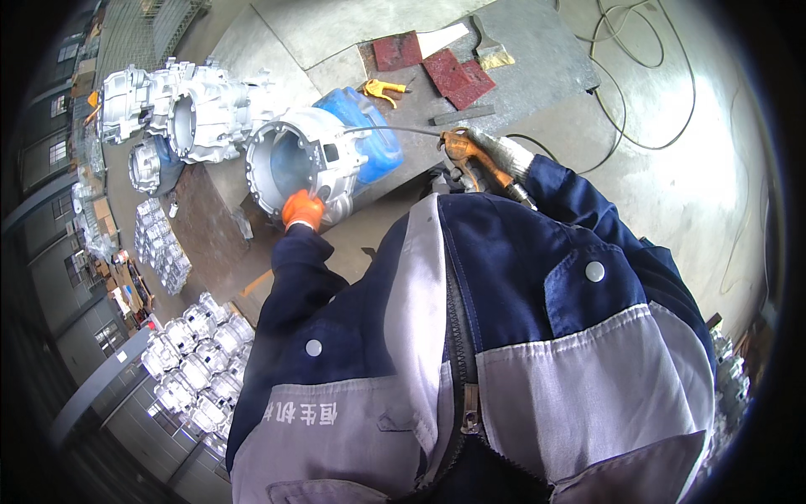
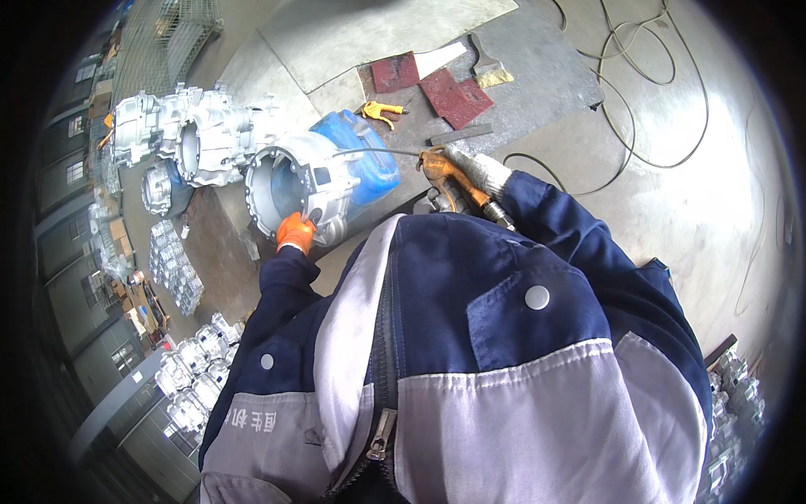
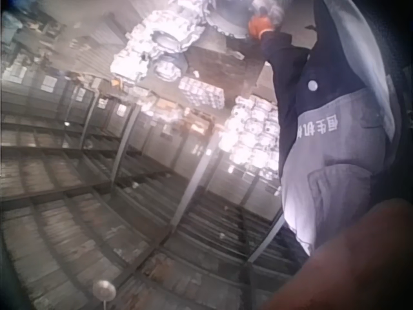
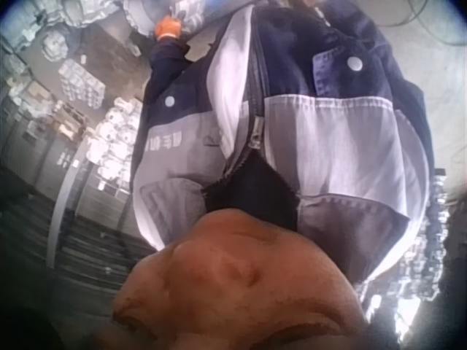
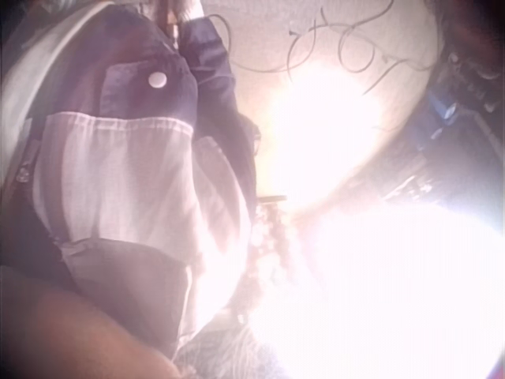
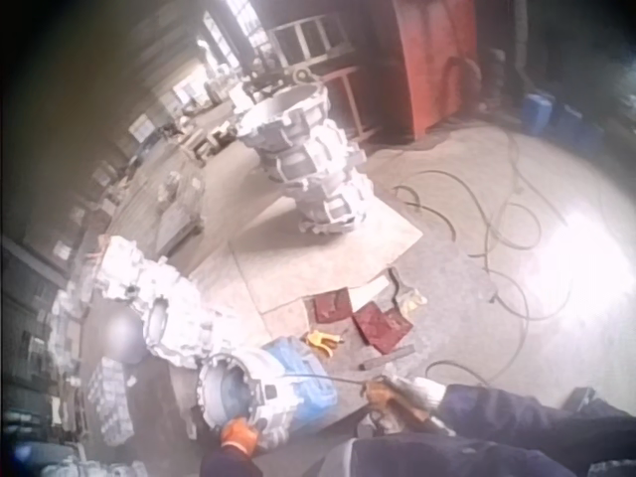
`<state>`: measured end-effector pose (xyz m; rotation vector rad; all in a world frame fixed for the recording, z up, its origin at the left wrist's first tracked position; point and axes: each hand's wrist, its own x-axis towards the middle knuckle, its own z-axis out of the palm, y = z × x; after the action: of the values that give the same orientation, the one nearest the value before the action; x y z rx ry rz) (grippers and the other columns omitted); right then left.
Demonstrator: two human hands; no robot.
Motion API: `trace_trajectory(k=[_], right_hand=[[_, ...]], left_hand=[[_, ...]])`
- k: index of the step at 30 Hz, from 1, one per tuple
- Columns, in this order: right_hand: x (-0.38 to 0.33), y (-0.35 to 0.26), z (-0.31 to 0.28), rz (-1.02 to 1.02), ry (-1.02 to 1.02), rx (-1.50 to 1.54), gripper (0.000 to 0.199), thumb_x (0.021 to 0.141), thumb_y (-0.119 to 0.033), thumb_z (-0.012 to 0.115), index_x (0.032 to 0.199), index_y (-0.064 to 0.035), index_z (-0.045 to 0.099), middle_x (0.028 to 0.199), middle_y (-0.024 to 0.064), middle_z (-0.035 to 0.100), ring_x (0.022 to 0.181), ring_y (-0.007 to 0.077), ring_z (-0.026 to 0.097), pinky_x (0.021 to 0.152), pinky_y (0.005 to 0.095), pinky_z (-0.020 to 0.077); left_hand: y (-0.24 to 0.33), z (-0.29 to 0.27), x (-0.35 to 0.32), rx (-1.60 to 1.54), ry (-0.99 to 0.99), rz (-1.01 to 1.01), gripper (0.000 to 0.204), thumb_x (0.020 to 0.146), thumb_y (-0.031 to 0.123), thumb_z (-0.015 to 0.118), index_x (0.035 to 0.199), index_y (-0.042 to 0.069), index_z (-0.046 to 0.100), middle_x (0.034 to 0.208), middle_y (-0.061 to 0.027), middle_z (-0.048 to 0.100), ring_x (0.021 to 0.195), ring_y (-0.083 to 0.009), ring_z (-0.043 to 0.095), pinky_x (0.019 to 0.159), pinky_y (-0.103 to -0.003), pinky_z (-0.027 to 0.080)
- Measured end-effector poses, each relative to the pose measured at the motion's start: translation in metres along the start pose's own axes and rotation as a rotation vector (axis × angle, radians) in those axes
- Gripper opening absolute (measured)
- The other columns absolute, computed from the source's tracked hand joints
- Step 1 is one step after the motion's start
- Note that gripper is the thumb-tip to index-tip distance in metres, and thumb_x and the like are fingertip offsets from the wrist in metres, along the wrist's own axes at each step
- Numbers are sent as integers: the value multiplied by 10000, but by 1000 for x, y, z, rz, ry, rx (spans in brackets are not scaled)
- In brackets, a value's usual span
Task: The person picks up a metal housing part, sprays it with a handheld spray gun, and wipes it with a cloth. They repeat this process on several similar metal parts, placing each cleaned part onto a stack.
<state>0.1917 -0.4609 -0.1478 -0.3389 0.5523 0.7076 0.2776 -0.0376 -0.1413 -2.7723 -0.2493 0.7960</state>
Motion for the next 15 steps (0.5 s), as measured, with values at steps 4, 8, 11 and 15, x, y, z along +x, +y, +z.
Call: trace_trajectory(k=[4, 8, 11, 15], right_hand=[[3, 2, 1, -20, 10, 6, 426, 927, -399, 513, 1129, -26, 563, 938, 113, 652, 728, 207, 650, 638, 323, 569], [4, 3, 2, 7, -36, -13, 439, 925, -406, 513, 1129, -21, 561, 933, 122, 652, 724, 215, 651, 622, 331, 570], [3, 2, 5, -3, -23, -29, 442, 925, -407, 513, 1127, -17, 561, 928, 129, 651, 722, 218, 652, 613, 327, 569], [0, 1, 12, -12, 19, -39, 439, 927, -410, 508, 1121, -21, 565, 925, 129, 652, 714, 216, 650, 604, 321, 566]], left_hand=[[-4, 5, 3, -21, 2, 30, 323, 800, 344, 573, 991, 92, 637, 1031, -155, 623, 994, -354, 578, 857, -428, 454], [-6, 8, 8, -24, -25, 15, 330, 793, 345, 579, 987, 85, 637, 1017, -156, 628, 986, -354, 582, 854, -429, 455], [-5, 7, 7, -31, -37, 10, 334, 788, 345, 582, 988, 83, 637, 1014, -156, 629, 986, -352, 584, 855, -429, 454], [-1, 1, 2, 0, -16, 15, 333, 784, 341, 587, 994, 88, 636, 1023, -155, 626, 994, -349, 581, 861, -425, 452]])
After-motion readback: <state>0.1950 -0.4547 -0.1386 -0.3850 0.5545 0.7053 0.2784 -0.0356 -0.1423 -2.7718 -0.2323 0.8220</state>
